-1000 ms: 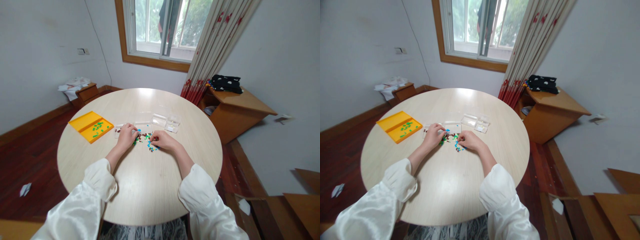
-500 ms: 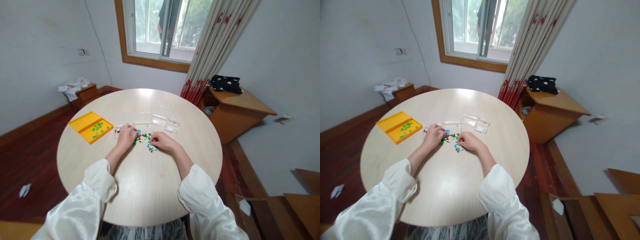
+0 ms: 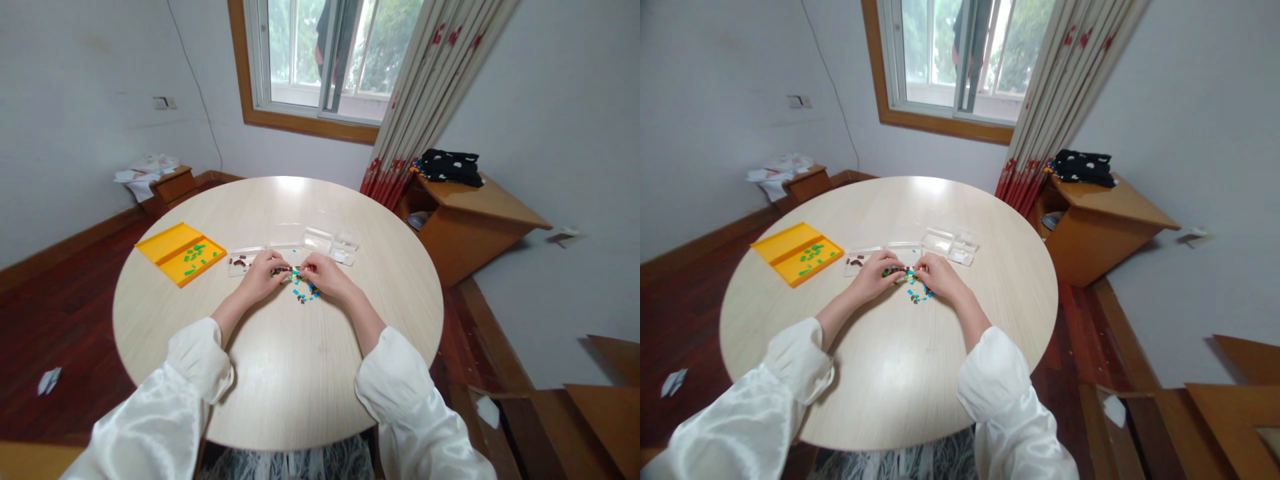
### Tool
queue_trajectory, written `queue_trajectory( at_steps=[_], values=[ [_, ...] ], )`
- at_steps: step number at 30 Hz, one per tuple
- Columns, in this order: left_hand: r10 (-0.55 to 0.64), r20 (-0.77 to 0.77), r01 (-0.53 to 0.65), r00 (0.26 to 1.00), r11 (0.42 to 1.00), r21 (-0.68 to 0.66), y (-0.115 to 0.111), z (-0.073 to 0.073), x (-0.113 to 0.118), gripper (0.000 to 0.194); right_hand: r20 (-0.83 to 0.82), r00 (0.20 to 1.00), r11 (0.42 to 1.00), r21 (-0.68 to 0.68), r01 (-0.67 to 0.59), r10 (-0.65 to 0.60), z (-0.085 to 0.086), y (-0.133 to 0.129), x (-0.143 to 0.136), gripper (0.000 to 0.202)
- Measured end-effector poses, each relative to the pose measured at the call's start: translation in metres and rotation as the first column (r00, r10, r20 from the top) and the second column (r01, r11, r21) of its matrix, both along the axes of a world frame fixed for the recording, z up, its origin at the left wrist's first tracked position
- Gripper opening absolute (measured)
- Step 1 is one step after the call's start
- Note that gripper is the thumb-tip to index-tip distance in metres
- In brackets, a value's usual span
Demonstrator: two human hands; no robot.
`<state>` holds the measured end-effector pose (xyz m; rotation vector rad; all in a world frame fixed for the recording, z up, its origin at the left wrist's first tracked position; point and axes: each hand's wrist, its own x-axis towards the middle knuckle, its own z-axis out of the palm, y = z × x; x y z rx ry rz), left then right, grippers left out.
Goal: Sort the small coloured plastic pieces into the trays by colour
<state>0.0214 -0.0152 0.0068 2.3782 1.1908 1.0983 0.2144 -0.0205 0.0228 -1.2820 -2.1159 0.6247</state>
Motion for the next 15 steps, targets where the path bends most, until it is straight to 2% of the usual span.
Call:
queue_trajectory(
  at_steps=[3, 11, 13, 15],
  values=[
    [-0.051, -0.008, 0.05, 0.999, 0.998, -0.034, -0.0028, 0.0008, 0.0034, 0.008, -0.011, 1.0, 0.999, 0.042, -0.008, 0.008, -0.0015, 0.0, -0.0028, 0.005],
    [-0.073, -0.039, 0.071, 0.997, 0.997, -0.043, -0.0033, 0.0034, 0.0044, 0.01, -0.042, 0.998, 0.995, 0.095, -0.035, 0.039, -0.0067, 0.0003, -0.0061, 0.004],
    [-0.042, -0.038, 0.041, 0.998, 0.999, -0.025, -0.0023, 0.0033, 0.0031, 0.01, -0.049, 0.998, 0.995, 0.092, -0.026, 0.03, -0.0059, 0.0001, -0.0057, 0.004],
    [0.037, -0.032, -0.037, 0.999, 0.999, 0.002, 0.0, 0.0022, 0.0004, 0.011, -0.035, 0.998, 0.997, 0.073, -0.04, 0.043, -0.0039, -0.0013, -0.0053, 0.003]
  ],
)
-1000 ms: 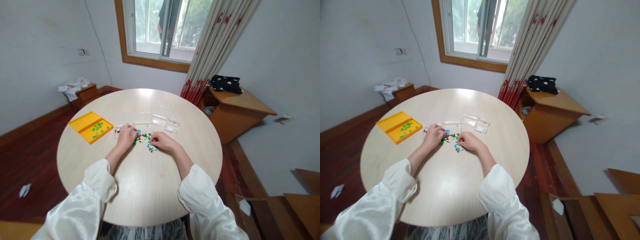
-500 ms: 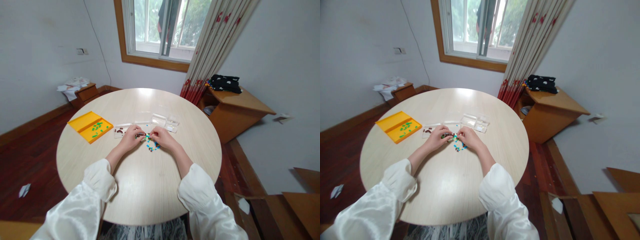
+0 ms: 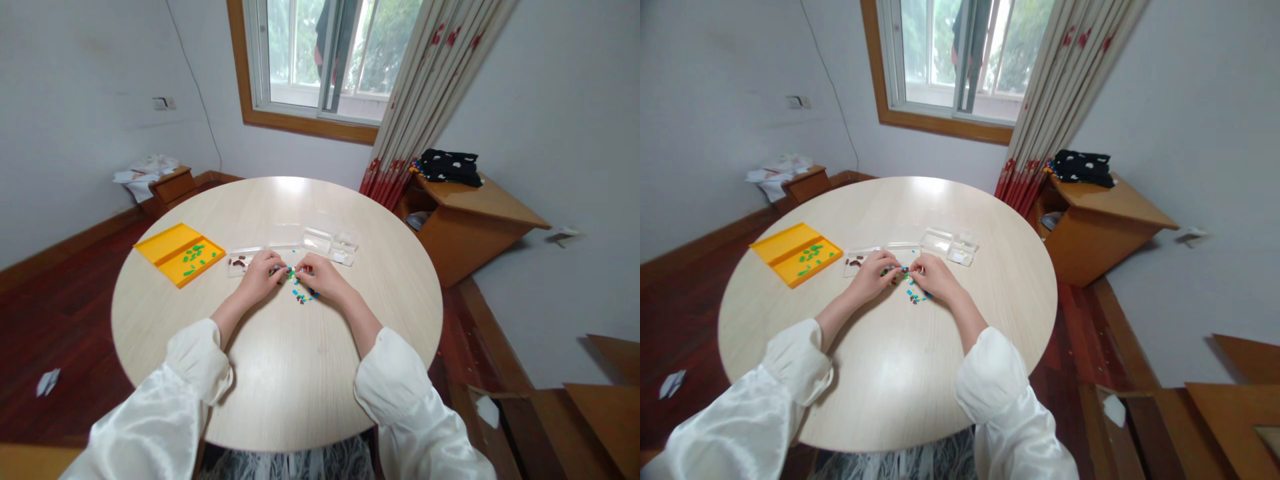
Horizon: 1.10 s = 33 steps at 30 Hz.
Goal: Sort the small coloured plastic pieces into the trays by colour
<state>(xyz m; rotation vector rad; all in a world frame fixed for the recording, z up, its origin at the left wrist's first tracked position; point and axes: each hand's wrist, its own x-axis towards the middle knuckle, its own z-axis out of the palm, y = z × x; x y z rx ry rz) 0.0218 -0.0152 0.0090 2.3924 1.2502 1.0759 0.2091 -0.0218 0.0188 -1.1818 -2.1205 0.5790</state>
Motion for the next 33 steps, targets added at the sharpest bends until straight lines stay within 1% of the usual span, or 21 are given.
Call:
queue_trajectory(
  at_steps=[2, 4, 7, 9, 13, 18, 21, 23, 26, 29, 33],
  values=[
    [0.109, 0.008, -0.109, 0.994, 0.994, 0.023, 0.003, -0.002, -0.004, 0.01, 0.042, 0.998, 0.999, -0.034, -0.035, 0.036, 0.003, -0.003, 0.0, 0.002],
    [0.214, 0.013, -0.214, 0.977, 0.976, 0.033, 0.007, -0.005, -0.007, 0.011, 0.094, 0.993, 0.995, -0.07, -0.068, 0.075, 0.005, -0.006, 0.0, 0.006],
    [0.309, 0.006, -0.309, 0.951, 0.951, 0.035, 0.01, -0.009, -0.011, 0.012, 0.165, 0.98, 0.99, -0.096, -0.099, 0.114, 0.008, -0.009, -0.001, 0.01],
    [0.326, -0.006, -0.325, 0.945, 0.945, 0.038, 0.011, -0.01, -0.011, 0.013, 0.197, 0.971, 0.988, -0.099, -0.118, 0.136, 0.008, -0.009, -0.001, 0.01],
    [0.325, -0.026, -0.323, 0.946, 0.945, 0.045, 0.012, -0.013, -0.01, 0.014, 0.216, 0.962, 0.985, -0.092, -0.149, 0.166, 0.006, -0.008, -0.001, 0.004],
    [0.339, -0.007, -0.338, 0.941, 0.94, 0.052, 0.013, -0.016, -0.011, 0.015, 0.194, 0.961, 0.973, -0.155, -0.169, 0.198, 0.003, -0.007, -0.001, 0.007],
    [0.327, 0.012, -0.327, 0.945, 0.944, 0.048, 0.012, -0.015, -0.011, 0.015, 0.185, 0.962, 0.971, -0.168, -0.171, 0.202, 0.002, -0.007, -0.001, 0.008],
    [0.293, 0.025, -0.294, 0.956, 0.955, 0.046, 0.01, -0.011, -0.01, 0.015, 0.183, 0.964, 0.974, -0.159, -0.164, 0.192, 0.003, -0.007, 0.0, 0.008],
    [0.178, 0.025, -0.179, 0.984, 0.983, 0.031, 0.006, -0.005, -0.006, 0.014, 0.174, 0.972, 0.984, -0.109, -0.139, 0.157, 0.006, -0.007, 0.0, 0.007],
    [0.067, 0.004, -0.067, 0.998, 0.998, 0.007, 0.001, 0.0, -0.002, 0.013, 0.14, 0.982, 0.991, -0.054, -0.123, 0.129, 0.007, -0.007, 0.0, 0.007],
    [0.012, -0.012, -0.012, 1.0, 1.0, 0.001, -0.002, 0.001, 0.001, 0.017, 0.055, 0.995, 0.993, -0.087, -0.077, 0.082, 0.007, -0.007, 0.0, 0.009]
  ],
)
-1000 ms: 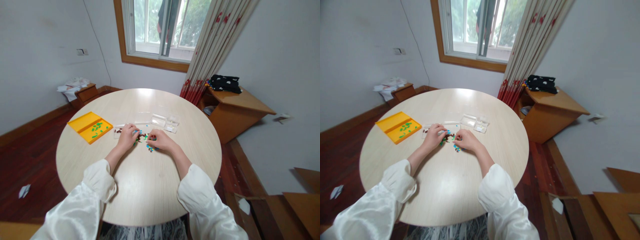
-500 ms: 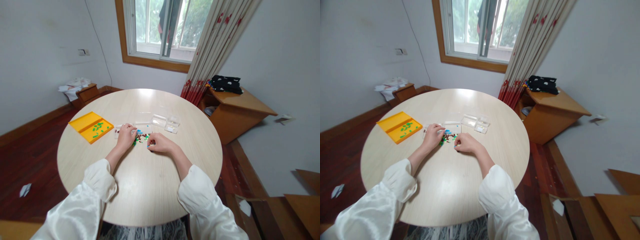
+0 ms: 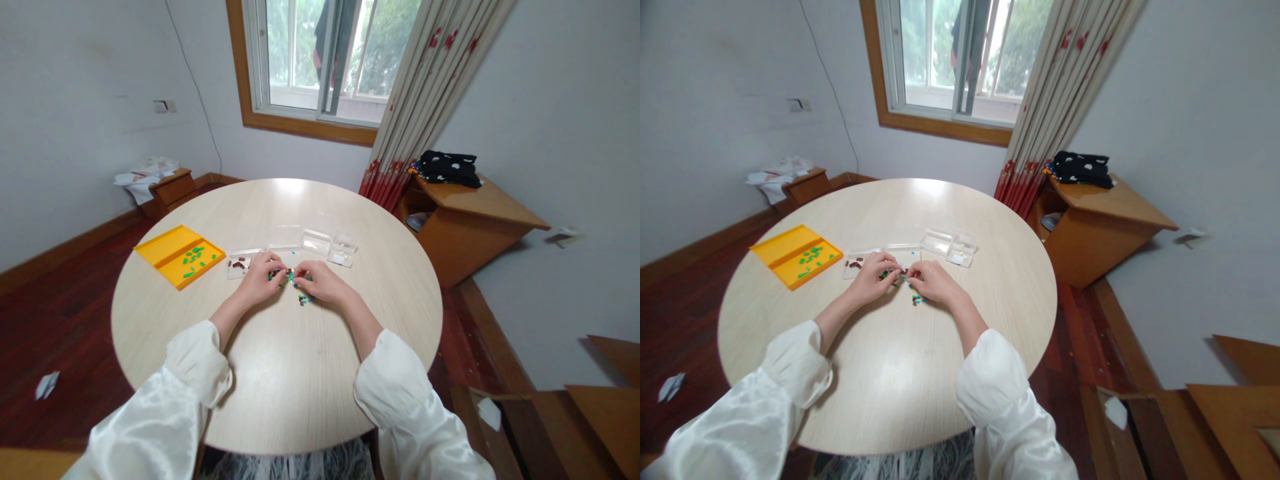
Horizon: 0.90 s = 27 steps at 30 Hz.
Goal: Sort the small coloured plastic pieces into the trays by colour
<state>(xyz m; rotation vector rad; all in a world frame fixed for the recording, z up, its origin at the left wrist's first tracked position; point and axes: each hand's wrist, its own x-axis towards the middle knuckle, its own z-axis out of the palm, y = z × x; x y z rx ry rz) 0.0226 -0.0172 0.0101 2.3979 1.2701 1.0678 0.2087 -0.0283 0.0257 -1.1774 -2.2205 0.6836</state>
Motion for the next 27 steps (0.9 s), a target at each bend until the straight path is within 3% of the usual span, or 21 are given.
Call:
queue_trajectory(
  at_steps=[8, 19, 22, 27],
  values=[
    [-0.094, -0.01, 0.093, 0.996, 0.994, -0.066, -0.003, 0.002, 0.001, 0.023, -0.156, 0.987, 1.0, 0.007, 0.029, -0.027, 0.0, 0.001, -0.001, 0.009],
    [-0.112, 0.027, 0.114, 0.993, 0.991, -0.073, -0.003, 0.001, 0.003, 0.016, -0.179, 0.984, 1.0, -0.005, 0.01, -0.01, 0.001, 0.001, -0.002, 0.016],
    [-0.04, 0.026, 0.041, 0.999, 0.998, -0.039, 0.001, -0.002, 0.0, 0.015, -0.155, 0.988, 1.0, -0.016, 0.02, -0.023, 0.004, 0.002, 0.003, 0.015],
    [0.215, -0.006, -0.215, 0.977, 0.976, 0.037, 0.01, -0.01, -0.01, 0.012, 0.023, 0.998, 0.992, -0.113, 0.061, -0.059, 0.007, 0.005, 0.02, 0.011]
  ],
)
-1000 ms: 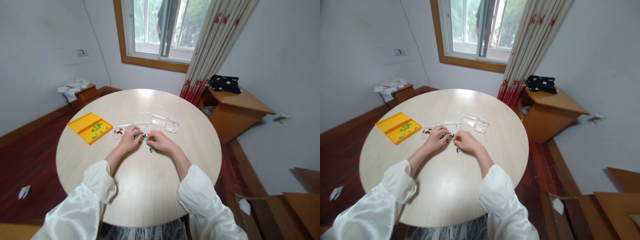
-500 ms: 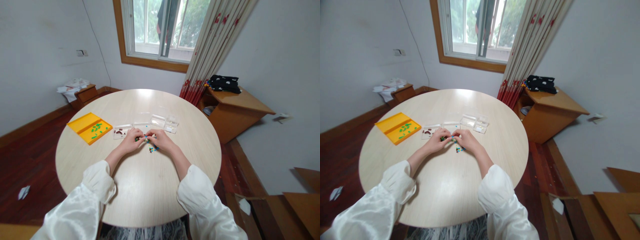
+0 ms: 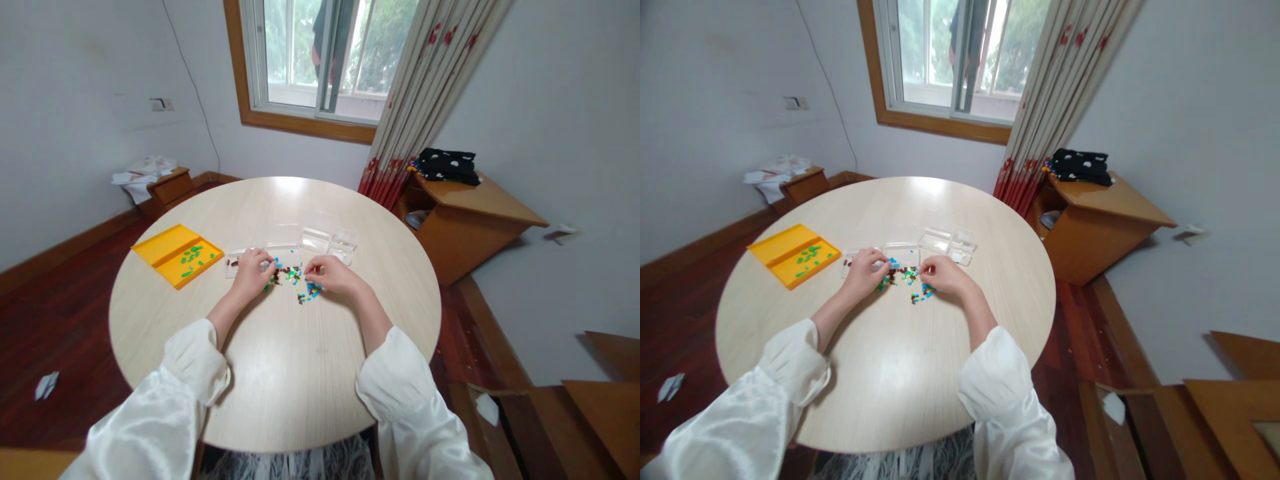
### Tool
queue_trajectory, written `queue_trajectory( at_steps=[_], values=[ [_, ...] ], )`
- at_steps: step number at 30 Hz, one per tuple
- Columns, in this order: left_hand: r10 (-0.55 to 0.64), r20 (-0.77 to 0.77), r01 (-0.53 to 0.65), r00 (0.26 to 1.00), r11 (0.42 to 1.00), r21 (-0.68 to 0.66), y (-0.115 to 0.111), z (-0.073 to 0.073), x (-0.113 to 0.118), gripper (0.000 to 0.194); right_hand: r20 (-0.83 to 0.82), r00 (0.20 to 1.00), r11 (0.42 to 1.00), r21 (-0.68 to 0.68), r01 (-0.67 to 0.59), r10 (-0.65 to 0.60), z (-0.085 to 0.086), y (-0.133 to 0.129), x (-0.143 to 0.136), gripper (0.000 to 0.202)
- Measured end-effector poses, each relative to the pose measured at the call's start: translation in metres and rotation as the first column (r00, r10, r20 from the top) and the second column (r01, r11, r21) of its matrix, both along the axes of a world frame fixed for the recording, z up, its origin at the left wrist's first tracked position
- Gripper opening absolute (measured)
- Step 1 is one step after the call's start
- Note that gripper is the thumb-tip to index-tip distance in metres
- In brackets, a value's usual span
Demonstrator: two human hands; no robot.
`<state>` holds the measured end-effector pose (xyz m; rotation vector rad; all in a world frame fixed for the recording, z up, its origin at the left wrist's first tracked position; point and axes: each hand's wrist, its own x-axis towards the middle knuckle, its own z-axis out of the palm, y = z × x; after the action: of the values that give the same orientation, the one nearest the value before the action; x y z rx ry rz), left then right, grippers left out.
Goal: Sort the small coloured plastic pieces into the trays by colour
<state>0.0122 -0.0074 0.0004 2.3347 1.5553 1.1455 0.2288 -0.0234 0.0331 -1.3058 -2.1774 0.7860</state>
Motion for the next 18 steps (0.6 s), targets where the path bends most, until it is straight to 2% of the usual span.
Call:
queue_trajectory(
  at_steps=[3, 8, 18],
  values=[
    [0.087, -0.035, -0.087, 0.996, 0.996, -0.008, 0.0023, -0.0035, -0.0038, 0.011, 0.059, 0.998, 0.997, -0.074, -0.031, 0.035, -0.0025, 0.0018, 0.0065, 0.011],
    [0.12, -0.084, -0.122, 0.989, 0.992, -0.023, 0.0016, -0.0046, -0.004, 0.012, 0.079, 0.994, 0.983, -0.173, -0.057, 0.071, -0.0061, 0.0024, 0.0078, 0.014],
    [0.144, -0.102, -0.147, 0.984, 0.989, -0.016, 0.002, -0.0047, -0.0035, 0.015, 0.126, 0.989, 0.982, -0.182, -0.057, 0.081, -0.0065, 0.0027, 0.0071, 0.013]
  ],
)
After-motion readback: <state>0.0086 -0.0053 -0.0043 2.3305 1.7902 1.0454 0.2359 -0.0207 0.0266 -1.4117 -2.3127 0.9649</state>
